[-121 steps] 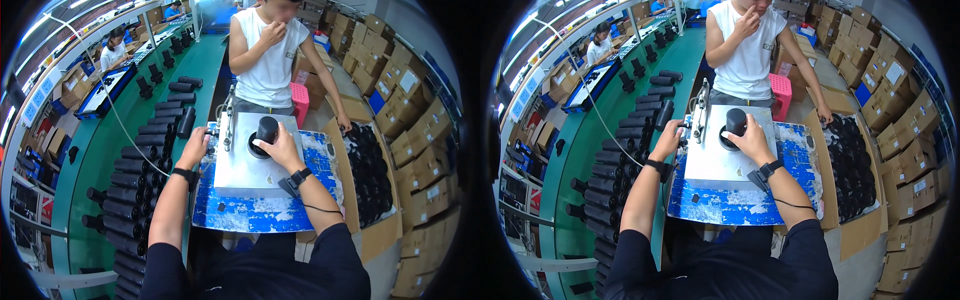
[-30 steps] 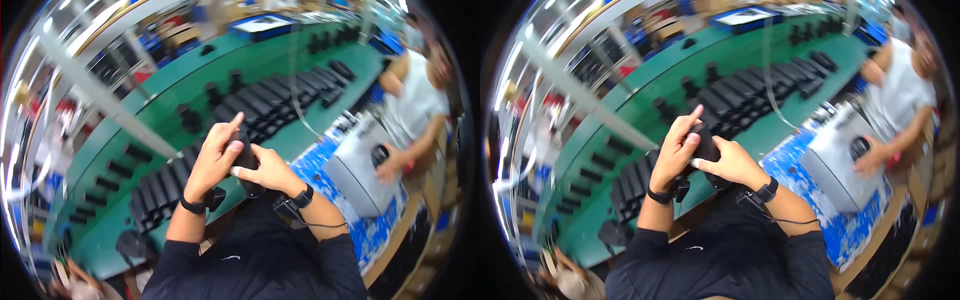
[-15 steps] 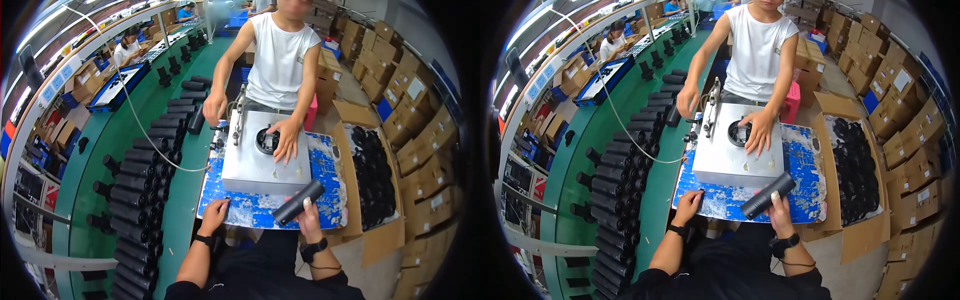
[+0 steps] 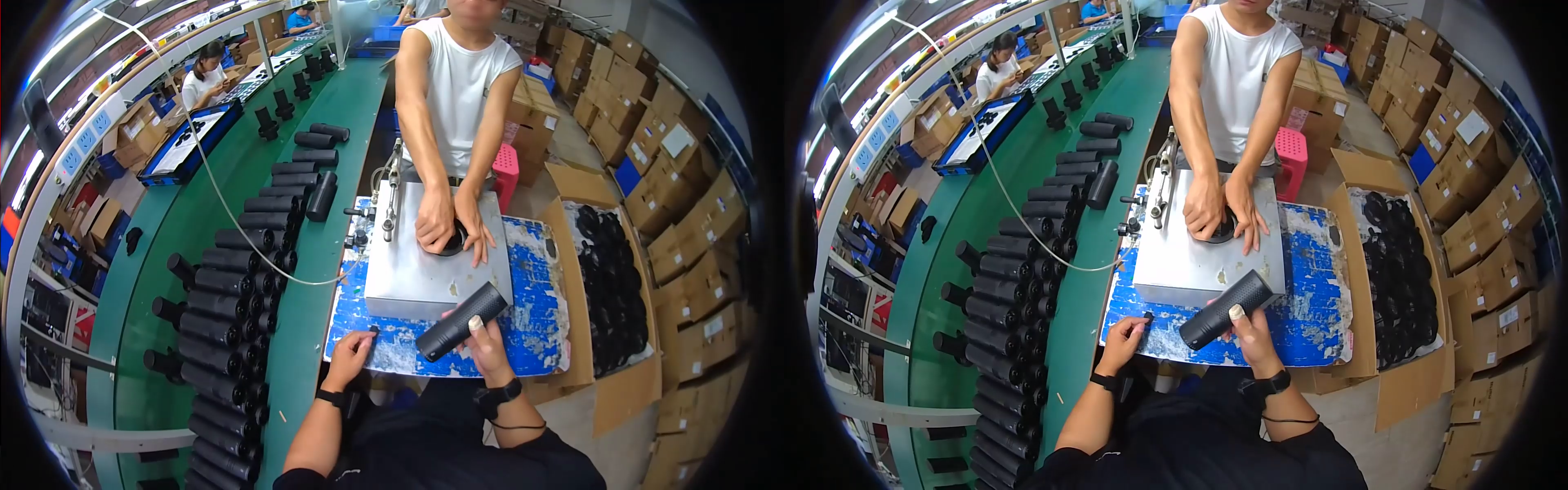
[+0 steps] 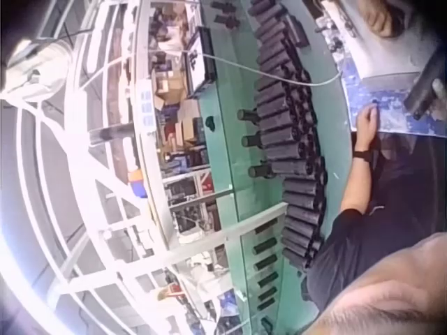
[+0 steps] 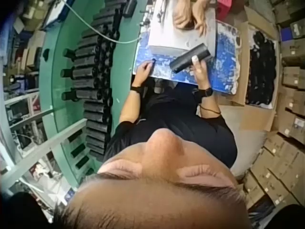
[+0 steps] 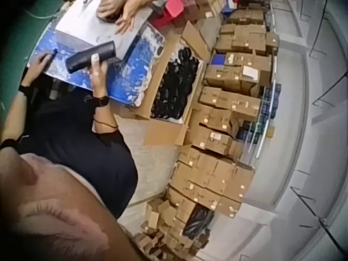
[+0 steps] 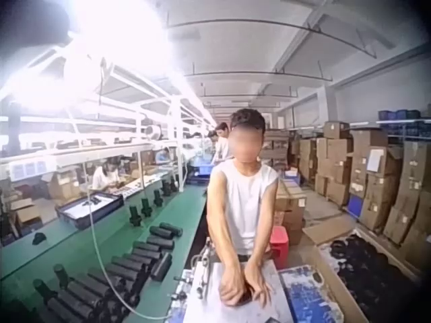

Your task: The person picks up a black cylinder from a conveyor belt, places it into a machine to press it down, and then removes it. They then fit a black ring onto the cylinder before placing the completed unit back onto the conveyor belt.

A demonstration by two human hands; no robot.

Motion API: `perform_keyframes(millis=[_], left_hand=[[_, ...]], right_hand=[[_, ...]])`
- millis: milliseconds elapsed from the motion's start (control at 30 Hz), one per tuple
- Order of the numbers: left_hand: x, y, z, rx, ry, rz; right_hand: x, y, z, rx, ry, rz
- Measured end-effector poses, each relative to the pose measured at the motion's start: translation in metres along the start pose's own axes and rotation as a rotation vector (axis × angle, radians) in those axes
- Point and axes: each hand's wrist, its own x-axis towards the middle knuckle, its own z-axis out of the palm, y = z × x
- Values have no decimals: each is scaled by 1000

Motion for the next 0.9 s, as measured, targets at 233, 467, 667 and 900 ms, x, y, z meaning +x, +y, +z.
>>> perform_keyframes(millis=[233,467,667,900], left_hand=[[-2,-4,-2,-34,-15,-13],[-2,-8,-1,-44,12,-12],[3,-1,2,-39,20,8],[-2,0,-1,-25,42,44]], right_hand=[[-11,20,-9,99,58,34],[68,-55,5,-117,219,-426],[172,-60,-19,-659,294,-551],[174,-78,13,-1005,298,-455]])
